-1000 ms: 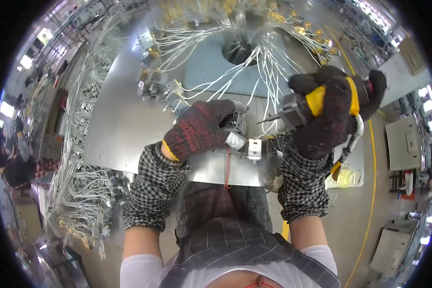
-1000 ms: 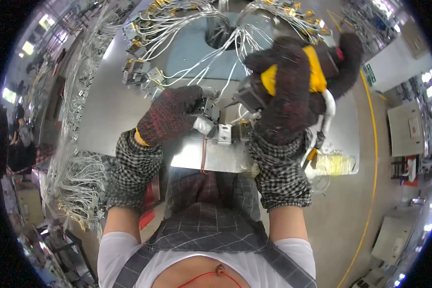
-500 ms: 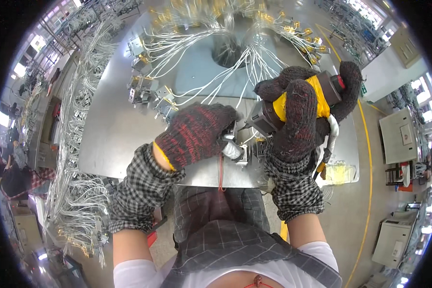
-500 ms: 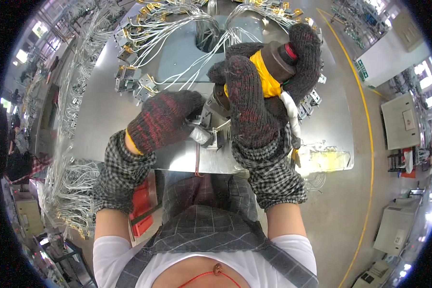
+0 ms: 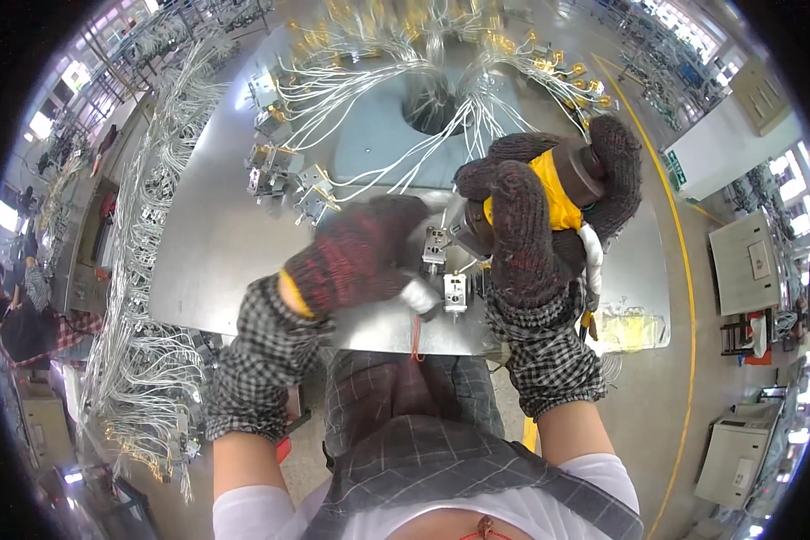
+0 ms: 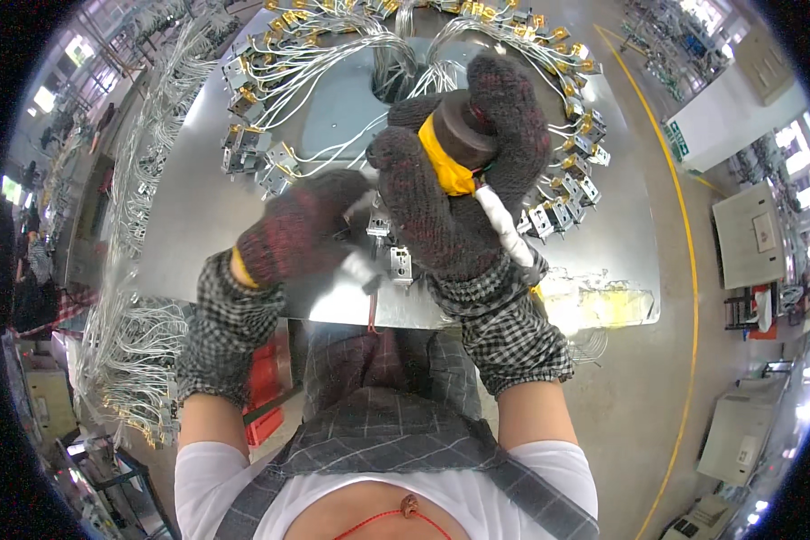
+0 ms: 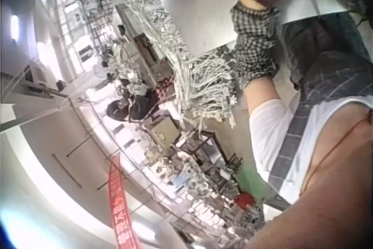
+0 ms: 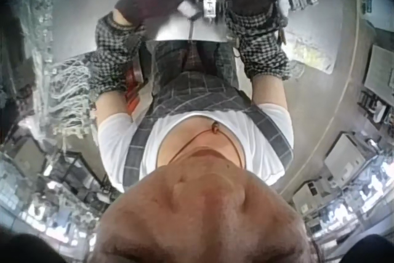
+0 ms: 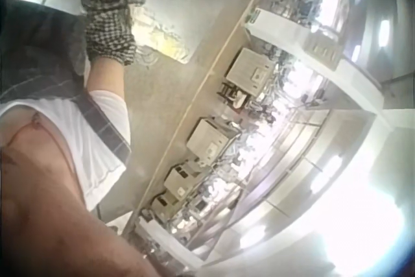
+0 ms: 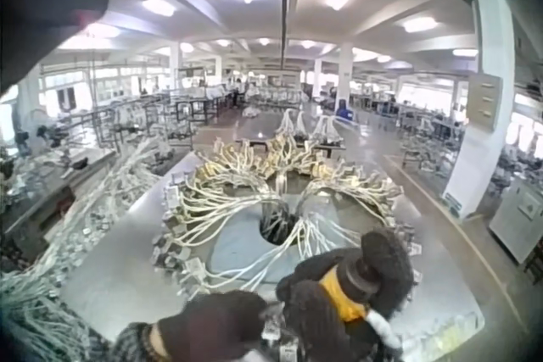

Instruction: Assemble electronic wiring components on a circular rotating jig using an electric screwdriver.

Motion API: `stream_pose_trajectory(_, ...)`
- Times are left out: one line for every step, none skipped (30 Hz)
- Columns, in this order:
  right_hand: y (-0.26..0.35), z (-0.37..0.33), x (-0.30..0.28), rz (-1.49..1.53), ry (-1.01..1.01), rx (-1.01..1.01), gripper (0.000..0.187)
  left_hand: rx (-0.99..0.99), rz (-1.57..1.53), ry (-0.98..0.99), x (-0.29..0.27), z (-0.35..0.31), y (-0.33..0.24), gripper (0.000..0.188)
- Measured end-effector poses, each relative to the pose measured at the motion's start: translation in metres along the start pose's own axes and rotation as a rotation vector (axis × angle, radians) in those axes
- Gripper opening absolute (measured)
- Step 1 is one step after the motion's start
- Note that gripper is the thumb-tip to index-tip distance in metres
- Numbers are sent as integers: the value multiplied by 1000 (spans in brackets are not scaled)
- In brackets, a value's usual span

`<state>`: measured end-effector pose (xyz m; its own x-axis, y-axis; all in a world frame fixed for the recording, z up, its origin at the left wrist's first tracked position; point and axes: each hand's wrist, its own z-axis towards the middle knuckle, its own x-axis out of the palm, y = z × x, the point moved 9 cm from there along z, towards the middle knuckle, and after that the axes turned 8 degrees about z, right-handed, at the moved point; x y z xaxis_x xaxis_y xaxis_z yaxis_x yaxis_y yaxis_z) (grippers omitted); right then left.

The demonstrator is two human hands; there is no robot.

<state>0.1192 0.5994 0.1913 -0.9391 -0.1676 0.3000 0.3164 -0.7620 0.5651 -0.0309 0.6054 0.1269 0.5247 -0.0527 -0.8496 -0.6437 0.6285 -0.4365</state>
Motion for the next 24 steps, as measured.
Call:
stream_pose_trajectory(-1, -1, 3, -43, 19, -62, 71, -51, 36, 23, -5, -10, 13, 89)
stream_pose_trajectory(2, -1, 5, -97, 33, -127, 71, -51, 38, 22, -8, -15, 21, 89)
stream_pose_trajectory(3, 1, 5, -148, 79, -147, 71, -42, 229, 77, -4, -19, 31, 81)
stream_pose_trajectory(5, 0, 7, -144, 81, -145, 71, -38, 420, 133, 2, -21, 38, 73)
stream_pose_trajectory(3, 0, 5, -95, 45, -83, 72, -7, 516, 157, 7, -22, 40, 69)
stream_pose_trajectory(0, -1, 3, -45, 10, -20, 72, -13, 516, 156, 10, -25, 40, 69)
stream_pose_trajectory(-6, -1, 1, 11, 16, 1, 72, 7, 566, 142, 10, -24, 35, 63)
stream_pose_trajectory(-8, -1, 0, 13, 18, 0, 72, 27, 615, 128, 11, -23, 31, 57)
stream_pose_trajectory(-7, -1, -3, -55, -5, -26, 72, 26, 616, 125, 10, -20, 27, 57)
stream_pose_trajectory(-5, -1, -4, -120, -28, -52, 72, 129, 659, 207, 16, -19, 17, 47)
stream_pose_trajectory(-3, 0, -3, -116, -25, -52, 72, 233, 700, 290, 23, -21, 9, 38)
stream_pose_trajectory(-3, 2, -2, -83, -35, -30, 73, 229, 702, 288, 25, -22, 16, 38)
stream_pose_trajectory(-3, 2, -2, -51, -43, -7, 73, 295, 673, 228, 25, -23, 15, 32)
stream_pose_trajectory(-3, 2, 0, -49, -38, -6, 73, 361, 644, 168, 24, -25, 13, 26)
stream_pose_trajectory(-2, 2, 2, -14, -36, -16, 73, 356, 644, 165, 27, -28, 15, 26)
stream_pose_trajectory(-1, 2, 3, 21, -33, -25, 73, 379, 805, 214, 30, -26, 9, 26)
stream_pose_trajectory(2, 1, 5, 22, -28, -23, 73, 401, 965, 264, 35, -26, 7, 26)
stream_pose_trajectory(1, -1, 2, 34, -71, 32, 73, 396, 964, 262, 35, -25, 7, 26)
stream_pose_trajectory(-2, -3, -1, 45, -115, 86, 72, 365, 946, 316, 38, -25, 13, 26)
stream_pose_trajectory(-5, -3, -2, 46, -113, 87, 72, 335, 927, 371, 41, -24, 18, 27)
stream_pose_trajectory(-7, -4, -4, 16, -111, 55, 72, 333, 926, 371, 38, -26, 22, 27)
stream_pose_trajectory(-4, -4, -7, -15, -117, 20, 71, 307, 587, 255, 18, -25, 17, 28)
stream_pose_trajectory(-3, -3, -8, -17, -124, 18, 71, 274, 248, 141, -1, -25, 15, 31)
stream_pose_trajectory(0, -2, -6, -3, -118, -4, 71, 239, -102, 49, -11, -24, 19, 31)
